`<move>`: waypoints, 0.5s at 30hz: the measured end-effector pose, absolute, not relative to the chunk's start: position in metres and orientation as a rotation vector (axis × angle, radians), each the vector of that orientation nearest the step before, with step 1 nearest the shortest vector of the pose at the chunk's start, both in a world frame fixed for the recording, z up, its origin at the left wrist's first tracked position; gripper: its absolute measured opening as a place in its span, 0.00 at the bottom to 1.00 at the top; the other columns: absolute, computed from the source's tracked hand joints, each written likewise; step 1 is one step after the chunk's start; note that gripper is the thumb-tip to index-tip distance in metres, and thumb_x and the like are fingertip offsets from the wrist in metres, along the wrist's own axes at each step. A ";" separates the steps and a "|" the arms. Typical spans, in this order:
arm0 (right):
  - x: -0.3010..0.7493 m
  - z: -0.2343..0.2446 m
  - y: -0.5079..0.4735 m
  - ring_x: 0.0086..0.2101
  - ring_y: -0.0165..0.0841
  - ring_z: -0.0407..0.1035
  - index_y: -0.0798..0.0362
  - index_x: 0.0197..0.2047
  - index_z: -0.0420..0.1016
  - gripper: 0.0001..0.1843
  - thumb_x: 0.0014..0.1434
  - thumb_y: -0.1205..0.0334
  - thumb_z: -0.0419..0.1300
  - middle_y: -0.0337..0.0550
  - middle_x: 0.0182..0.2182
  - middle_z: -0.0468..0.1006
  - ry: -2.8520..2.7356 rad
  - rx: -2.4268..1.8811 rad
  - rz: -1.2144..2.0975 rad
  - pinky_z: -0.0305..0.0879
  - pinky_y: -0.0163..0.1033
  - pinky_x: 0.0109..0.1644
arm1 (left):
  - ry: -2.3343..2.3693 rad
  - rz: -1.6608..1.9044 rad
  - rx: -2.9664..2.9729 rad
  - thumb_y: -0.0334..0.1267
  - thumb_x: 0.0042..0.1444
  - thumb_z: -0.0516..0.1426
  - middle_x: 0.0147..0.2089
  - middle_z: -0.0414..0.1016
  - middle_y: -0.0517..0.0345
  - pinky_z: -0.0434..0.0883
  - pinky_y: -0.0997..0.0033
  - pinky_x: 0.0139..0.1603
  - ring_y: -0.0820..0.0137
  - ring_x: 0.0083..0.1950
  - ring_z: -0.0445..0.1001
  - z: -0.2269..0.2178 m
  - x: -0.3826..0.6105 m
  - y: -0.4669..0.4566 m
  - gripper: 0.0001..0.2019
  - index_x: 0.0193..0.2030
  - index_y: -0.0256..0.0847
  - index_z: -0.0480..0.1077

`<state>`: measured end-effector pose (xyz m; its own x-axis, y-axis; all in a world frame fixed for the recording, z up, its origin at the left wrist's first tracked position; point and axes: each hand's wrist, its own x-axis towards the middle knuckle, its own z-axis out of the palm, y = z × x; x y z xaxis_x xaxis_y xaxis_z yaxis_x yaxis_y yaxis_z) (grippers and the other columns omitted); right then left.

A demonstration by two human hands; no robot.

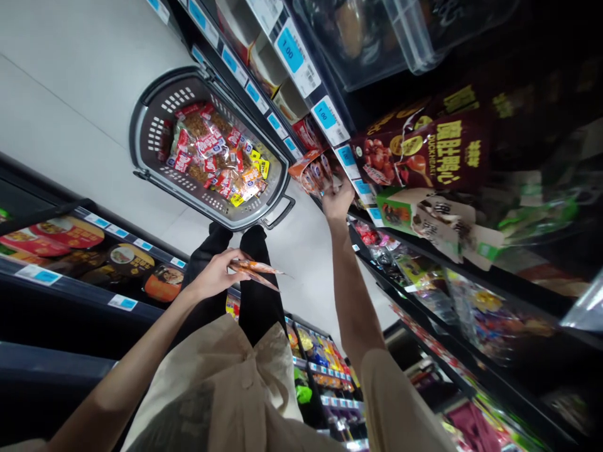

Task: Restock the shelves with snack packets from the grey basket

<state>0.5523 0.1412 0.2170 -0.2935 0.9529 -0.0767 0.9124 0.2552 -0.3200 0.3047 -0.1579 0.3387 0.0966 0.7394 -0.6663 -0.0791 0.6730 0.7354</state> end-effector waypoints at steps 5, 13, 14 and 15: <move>0.557 0.221 0.127 0.61 0.57 0.71 0.64 0.54 0.75 0.21 0.72 0.61 0.47 0.74 0.55 0.77 -2.170 -2.021 0.152 0.62 0.69 0.68 | 1.342 0.627 0.631 0.42 0.56 0.66 0.47 0.84 0.53 0.77 0.65 0.50 0.62 0.47 0.82 0.335 0.303 -0.165 0.10 0.42 0.42 0.75; 0.548 0.211 0.154 0.55 0.52 0.76 0.59 0.53 0.81 0.28 0.77 0.47 0.46 0.64 0.48 0.83 -2.203 -1.886 0.367 0.67 0.64 0.66 | 1.381 0.620 0.654 0.43 0.55 0.66 0.44 0.83 0.54 0.76 0.66 0.47 0.63 0.44 0.81 0.332 0.302 -0.174 0.11 0.42 0.41 0.76; 0.548 0.212 0.157 0.56 0.52 0.76 0.58 0.52 0.81 0.28 0.77 0.47 0.46 0.63 0.48 0.83 -2.239 -1.840 0.387 0.66 0.63 0.68 | 1.375 0.617 0.651 0.43 0.55 0.66 0.45 0.83 0.54 0.77 0.66 0.47 0.63 0.44 0.81 0.331 0.302 -0.175 0.11 0.42 0.41 0.76; 0.548 0.213 0.159 0.57 0.51 0.76 0.58 0.53 0.82 0.29 0.77 0.47 0.46 0.64 0.49 0.83 -2.273 -1.804 0.408 0.65 0.62 0.69 | 1.365 0.617 0.648 0.43 0.55 0.66 0.45 0.84 0.53 0.77 0.65 0.48 0.63 0.45 0.82 0.331 0.301 -0.175 0.11 0.43 0.41 0.76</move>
